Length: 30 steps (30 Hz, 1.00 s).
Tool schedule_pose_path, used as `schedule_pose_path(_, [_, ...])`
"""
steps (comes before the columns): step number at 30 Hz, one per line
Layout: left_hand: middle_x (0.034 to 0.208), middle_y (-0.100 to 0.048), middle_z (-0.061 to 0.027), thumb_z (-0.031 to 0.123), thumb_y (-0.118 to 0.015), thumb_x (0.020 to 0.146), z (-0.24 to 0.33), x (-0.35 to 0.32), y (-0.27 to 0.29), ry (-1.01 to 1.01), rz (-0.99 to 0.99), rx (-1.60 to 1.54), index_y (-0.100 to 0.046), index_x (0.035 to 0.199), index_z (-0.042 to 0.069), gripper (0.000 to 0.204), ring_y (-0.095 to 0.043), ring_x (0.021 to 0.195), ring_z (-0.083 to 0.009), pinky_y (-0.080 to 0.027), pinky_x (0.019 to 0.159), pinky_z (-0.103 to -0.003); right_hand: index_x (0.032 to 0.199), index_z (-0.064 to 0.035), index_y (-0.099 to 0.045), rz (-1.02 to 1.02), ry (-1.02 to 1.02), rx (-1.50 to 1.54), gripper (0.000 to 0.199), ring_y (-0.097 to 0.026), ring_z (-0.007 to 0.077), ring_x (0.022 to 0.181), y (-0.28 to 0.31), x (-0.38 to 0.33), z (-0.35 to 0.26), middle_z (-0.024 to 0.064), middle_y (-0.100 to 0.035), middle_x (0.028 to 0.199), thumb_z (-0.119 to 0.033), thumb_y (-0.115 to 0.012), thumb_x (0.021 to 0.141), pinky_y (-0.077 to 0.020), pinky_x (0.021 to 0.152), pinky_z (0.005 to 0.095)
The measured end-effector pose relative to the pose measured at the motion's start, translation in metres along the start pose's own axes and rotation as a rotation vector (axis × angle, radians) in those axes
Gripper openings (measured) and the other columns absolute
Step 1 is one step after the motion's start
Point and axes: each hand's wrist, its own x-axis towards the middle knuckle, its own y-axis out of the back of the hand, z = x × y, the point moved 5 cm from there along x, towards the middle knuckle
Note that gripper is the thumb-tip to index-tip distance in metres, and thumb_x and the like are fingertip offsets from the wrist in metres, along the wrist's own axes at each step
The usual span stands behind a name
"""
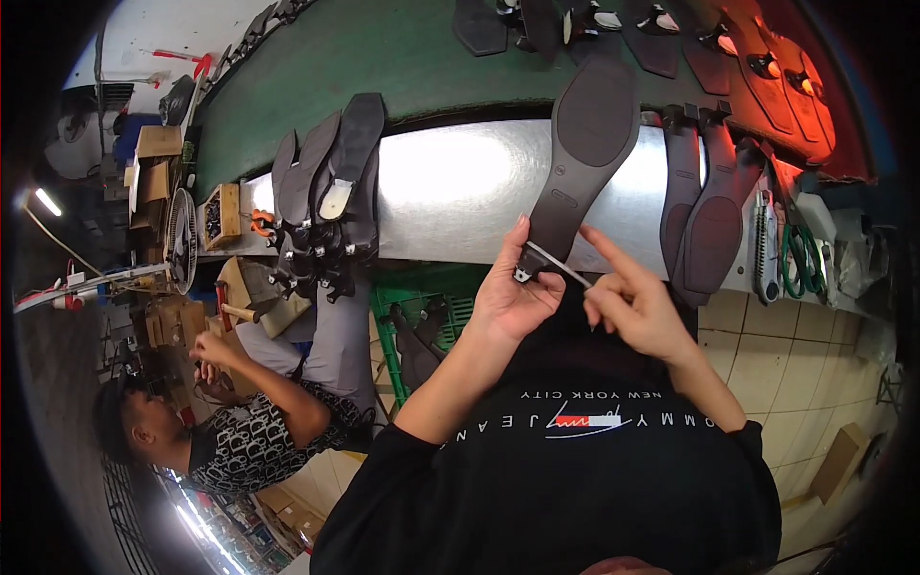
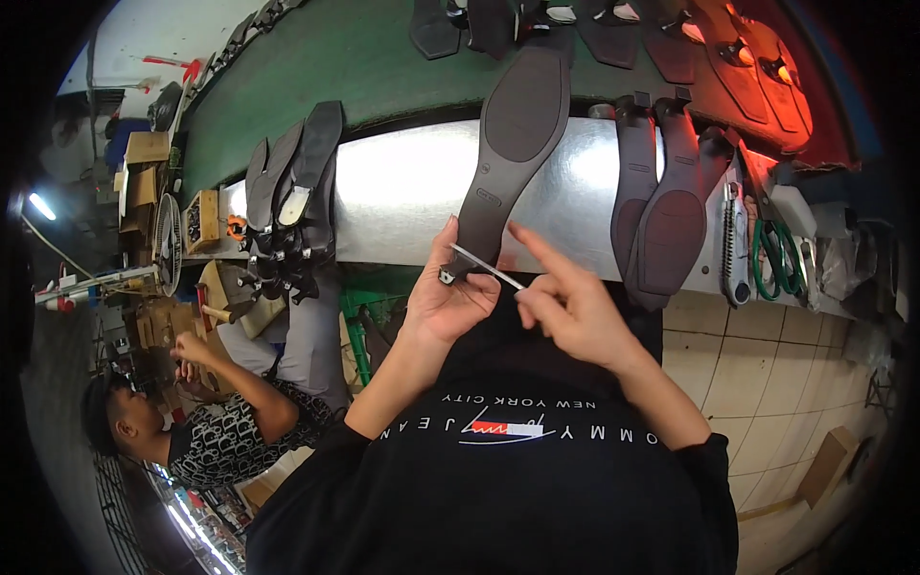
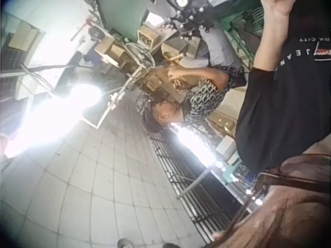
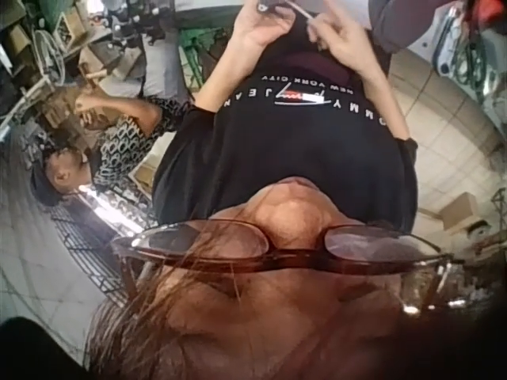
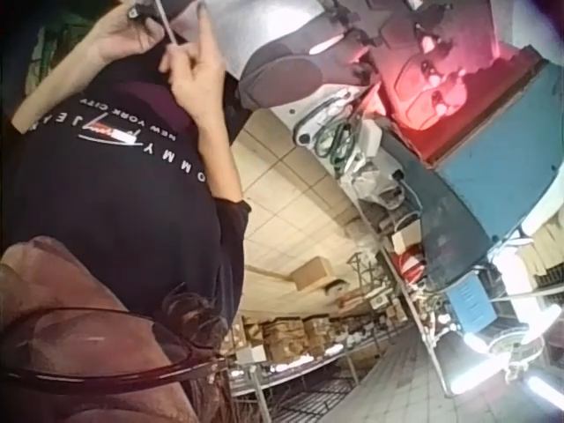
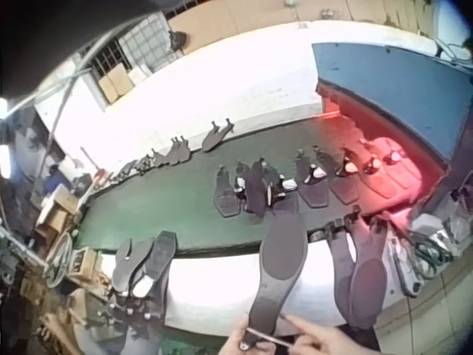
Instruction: Manually assemble shoe soles by attaching components and applying adhesive strips.
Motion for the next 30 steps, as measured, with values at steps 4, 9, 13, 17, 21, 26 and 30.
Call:
schedule_pose_path(4, [0.085, -0.065, 0.0025, 0.031, -0.072, 0.083, -0.012, 0.000, -0.012, 0.039, -0.029, -0.014, -0.063, 0.093, 0.017, 0.020, -0.058, 0.070, -0.0061, -0.032, 0.043, -0.018, 0.145, -0.0077, -0.035, 0.071, 0.093, 0.081, 0.060, -0.049, 0.0053, 0.057, -0.006, 0.004, 0.021, -0.0001, -0.055, 0.062, 0.001, -0.052, 0.088, -0.0390, 0.054, 0.0211])
schedule_pose_path(9, [0.080, -0.064, 0.0060, 0.033, -0.072, 0.083, -0.020, -0.008, -0.012, 0.032, 0.064, -0.021, -0.062, 0.091, 0.018, 0.019, -0.056, 0.066, -0.0055, -0.031, 0.044, -0.019, 0.132, -0.0031, -0.053, 0.231, 0.410, -0.233, 0.042, -0.048, 0.0068, 0.057, 0.011, 0.003, 0.004, 0.0011, -0.056, 0.066, 0.001, -0.051, 0.091, -0.0386, 0.053, 0.0222])
schedule_pose_path(13, [0.077, -0.062, 0.0056, 0.038, -0.068, 0.086, -0.009, -0.009, -0.014, -0.165, 0.044, 0.134, -0.060, 0.087, 0.016, 0.024, -0.053, 0.060, -0.0051, -0.033, 0.042, -0.020, 0.141, -0.0056, -0.042, 0.042, -0.014, 0.235, 0.047, -0.046, 0.0046, 0.052, 0.012, 0.000, 0.012, 0.0016, -0.055, 0.067, -0.008, -0.051, 0.094, -0.0356, 0.046, 0.0173])
schedule_pose_path(17, [0.068, -0.062, -0.0011, 0.049, -0.053, 0.094, 0.011, -0.016, -0.026, -0.639, -0.021, 0.598, -0.061, 0.080, 0.007, 0.045, -0.051, 0.051, -0.0064, -0.037, 0.045, -0.021, 0.150, -0.0095, -0.018, -0.054, -0.078, 0.182, 0.066, -0.047, 0.0057, 0.049, -0.011, -0.004, 0.009, 0.0017, -0.055, 0.065, -0.012, -0.052, 0.094, -0.0338, 0.042, 0.0170])
schedule_pose_path(21, [0.061, -0.061, -0.0043, 0.053, -0.045, 0.096, 0.013, -0.018, -0.031, -0.846, -0.004, 0.688, -0.061, 0.071, 0.004, 0.057, -0.048, 0.046, -0.0076, -0.037, 0.042, -0.022, 0.145, -0.0077, -0.029, -0.001, -0.106, 0.285, 0.055, -0.044, 0.0062, 0.047, -0.023, -0.001, 0.016, 0.0016, -0.052, 0.063, -0.013, -0.052, 0.094, -0.0321, 0.040, 0.0179])
schedule_pose_path(26, [0.055, -0.050, -0.0047, 0.056, -0.038, 0.097, 0.020, -0.010, -0.023, -0.793, 0.077, 0.659, -0.053, 0.074, 0.004, 0.059, -0.042, 0.039, -0.0116, -0.037, 0.039, -0.025, 0.119, -0.0008, -0.053, 0.122, -0.100, 0.739, 0.029, -0.038, 0.0064, 0.043, 0.008, 0.002, 0.015, -0.0008, -0.040, 0.059, -0.021, -0.048, 0.098, -0.0281, 0.033, 0.0185])
schedule_pose_path(30, [0.056, -0.049, -0.0057, 0.057, -0.037, 0.096, 0.034, -0.015, -0.020, -0.778, 0.065, 0.538, -0.049, 0.080, 0.005, 0.056, -0.039, 0.038, -0.0128, -0.047, 0.043, -0.028, 0.113, -0.0017, -0.060, 0.028, -0.087, 0.250, 0.023, -0.048, 0.0050, 0.050, 0.005, -0.008, -0.001, 0.0005, -0.054, 0.062, -0.012, -0.048, 0.097, -0.0371, 0.044, 0.0175])
